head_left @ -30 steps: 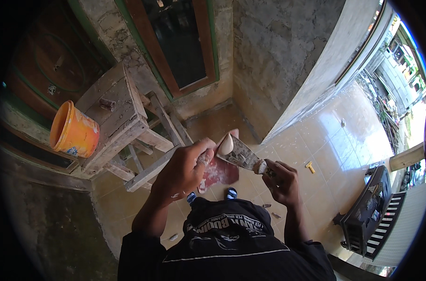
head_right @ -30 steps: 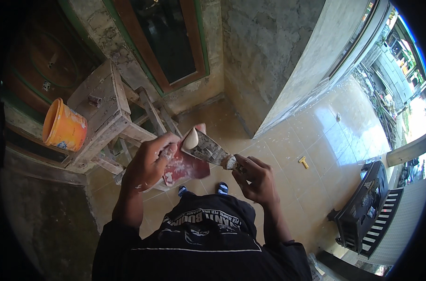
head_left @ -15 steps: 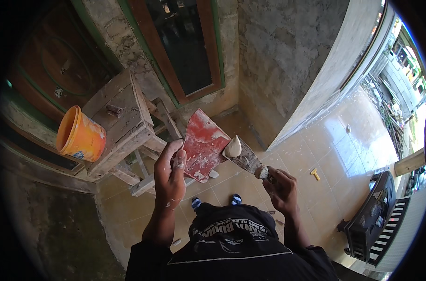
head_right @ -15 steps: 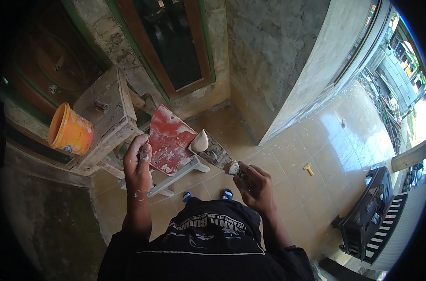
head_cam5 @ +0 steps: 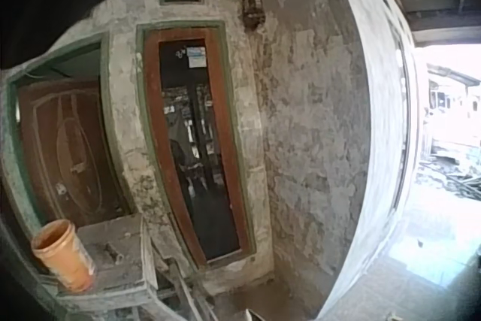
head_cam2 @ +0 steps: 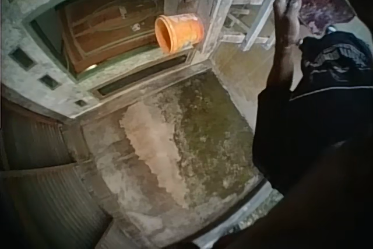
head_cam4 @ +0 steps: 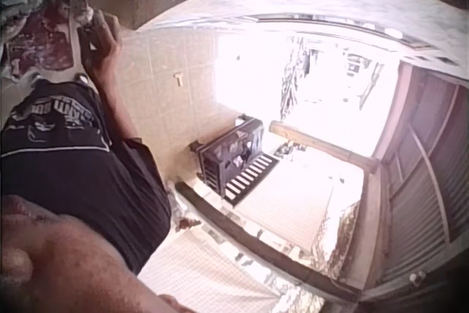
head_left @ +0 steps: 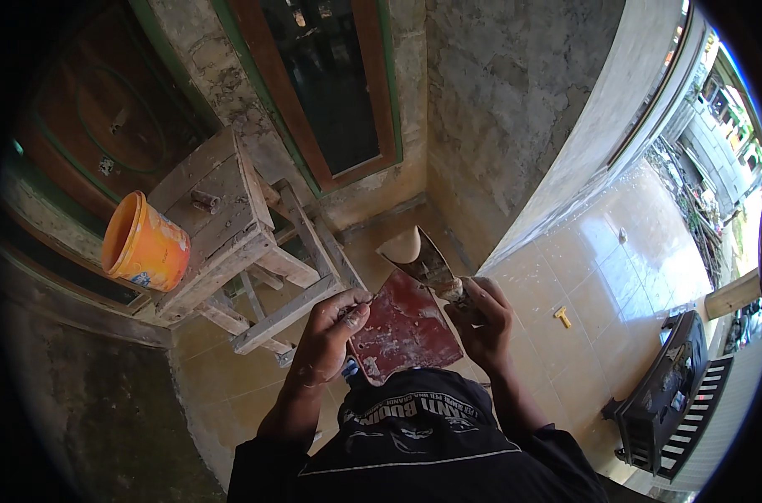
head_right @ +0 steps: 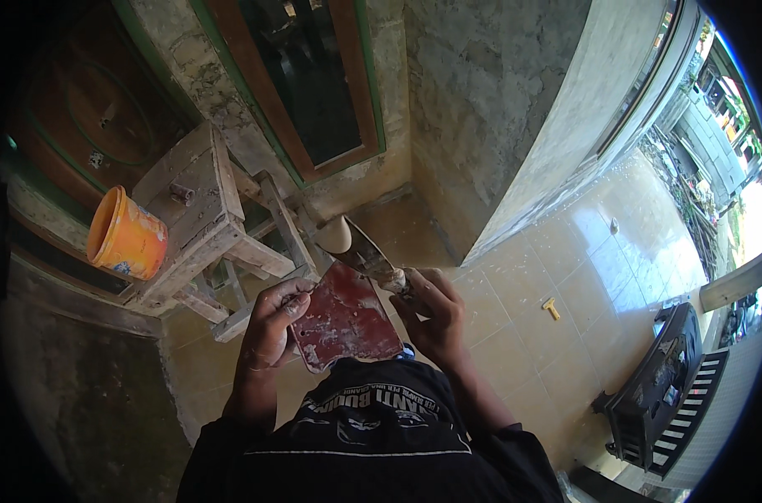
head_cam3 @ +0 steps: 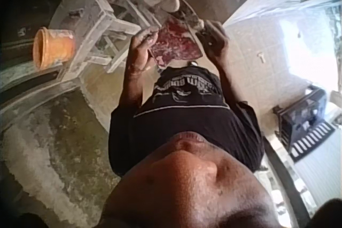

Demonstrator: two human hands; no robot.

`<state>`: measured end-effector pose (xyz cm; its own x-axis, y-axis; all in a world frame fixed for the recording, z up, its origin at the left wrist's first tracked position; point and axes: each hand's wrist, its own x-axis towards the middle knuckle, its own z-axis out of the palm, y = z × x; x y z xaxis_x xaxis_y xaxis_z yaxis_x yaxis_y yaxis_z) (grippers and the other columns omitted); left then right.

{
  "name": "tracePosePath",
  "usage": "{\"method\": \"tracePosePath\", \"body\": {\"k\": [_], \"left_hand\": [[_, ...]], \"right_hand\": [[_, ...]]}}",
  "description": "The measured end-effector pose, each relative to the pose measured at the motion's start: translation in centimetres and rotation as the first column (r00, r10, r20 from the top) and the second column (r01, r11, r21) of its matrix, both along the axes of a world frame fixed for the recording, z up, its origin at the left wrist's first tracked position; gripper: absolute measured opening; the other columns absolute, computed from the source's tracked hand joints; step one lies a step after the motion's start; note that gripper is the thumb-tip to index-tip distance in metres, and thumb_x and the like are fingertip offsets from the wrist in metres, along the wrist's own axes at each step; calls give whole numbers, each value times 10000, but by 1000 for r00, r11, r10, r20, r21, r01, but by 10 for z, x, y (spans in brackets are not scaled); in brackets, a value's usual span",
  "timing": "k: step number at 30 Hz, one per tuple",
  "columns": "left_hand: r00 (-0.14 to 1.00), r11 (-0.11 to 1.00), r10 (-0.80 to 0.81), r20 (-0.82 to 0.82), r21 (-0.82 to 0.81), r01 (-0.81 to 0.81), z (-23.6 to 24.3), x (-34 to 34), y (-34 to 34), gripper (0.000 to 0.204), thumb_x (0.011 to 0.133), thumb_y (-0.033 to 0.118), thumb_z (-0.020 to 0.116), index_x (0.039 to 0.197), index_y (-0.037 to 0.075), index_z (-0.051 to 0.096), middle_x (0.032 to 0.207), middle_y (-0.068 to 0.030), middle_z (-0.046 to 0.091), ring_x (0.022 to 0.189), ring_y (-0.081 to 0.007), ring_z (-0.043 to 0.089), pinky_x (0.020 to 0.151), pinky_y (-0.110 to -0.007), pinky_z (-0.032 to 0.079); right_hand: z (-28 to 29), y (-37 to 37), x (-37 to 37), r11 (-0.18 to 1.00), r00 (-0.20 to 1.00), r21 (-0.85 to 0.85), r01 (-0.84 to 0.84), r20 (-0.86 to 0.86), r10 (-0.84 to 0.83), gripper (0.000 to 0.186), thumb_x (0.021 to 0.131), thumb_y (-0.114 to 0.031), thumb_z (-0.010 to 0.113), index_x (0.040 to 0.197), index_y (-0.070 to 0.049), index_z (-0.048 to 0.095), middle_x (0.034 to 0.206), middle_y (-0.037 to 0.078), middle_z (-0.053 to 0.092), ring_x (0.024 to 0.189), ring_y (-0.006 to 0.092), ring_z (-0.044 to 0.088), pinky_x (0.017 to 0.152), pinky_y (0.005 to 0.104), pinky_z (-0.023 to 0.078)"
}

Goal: The person scrapes a wall with a putty knife and then applies wall putty to the surface using a scraper and a putty knife, taking material from a bucket.

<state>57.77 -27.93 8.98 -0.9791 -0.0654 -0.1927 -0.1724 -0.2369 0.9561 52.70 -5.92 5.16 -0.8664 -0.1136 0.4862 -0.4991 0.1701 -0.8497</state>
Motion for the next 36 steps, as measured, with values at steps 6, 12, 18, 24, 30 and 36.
{"method": "tracePosePath", "body": {"k": [6,12,18,24,30,36], "left_hand": [[999,909,28,22,414,-34,8,-1,-4,213,867,107,528,1025,-33,555,921,-108,632,835,-179,645,752,-308,533],[998,871,-45,38,491,21,3,-2,-15,227,885,140,533,1018,-43,554,922,-134,639,809,-201,659,719,-311,553],[998,860,-65,1,508,56,7,-1,-32,247,903,173,526,1019,-42,557,916,-129,637,789,-192,652,701,-304,549],[962,932,254,-104,292,-214,27,1,-41,216,876,150,542,1004,-22,562,812,-36,584,782,-106,577,735,-247,476],[865,879,356,-354,-187,-438,47,9,-41,182,874,157,594,927,-15,569,742,37,477,675,-29,391,613,-182,341],[879,808,224,-421,-424,-409,48,21,-34,196,903,150,556,966,-35,571,725,33,476,661,-39,392,593,-189,344]], "right_hand": [[-28,-11,-7,956,944,130,265,-239,-229,329,671,68,713,976,-27,637,913,119,612,821,233,611,696,316,499],[-37,-8,-15,928,810,56,367,-510,-290,256,639,34,727,856,-92,673,858,58,614,797,235,592,734,363,417],[-36,6,-14,901,791,92,424,-521,-320,246,648,32,721,849,-103,675,855,49,612,794,228,591,744,357,400],[-24,11,-6,919,927,173,355,-188,-323,245,730,36,653,951,-69,674,875,48,610,818,197,575,735,295,421],[23,22,15,949,847,-294,-109,473,244,203,838,-72,615,995,57,628,778,51,603,671,88,524,592,230,417],[37,13,19,938,891,165,-306,396,221,234,810,-102,647,998,38,639,712,136,617,605,120,572,569,263,442]]}}
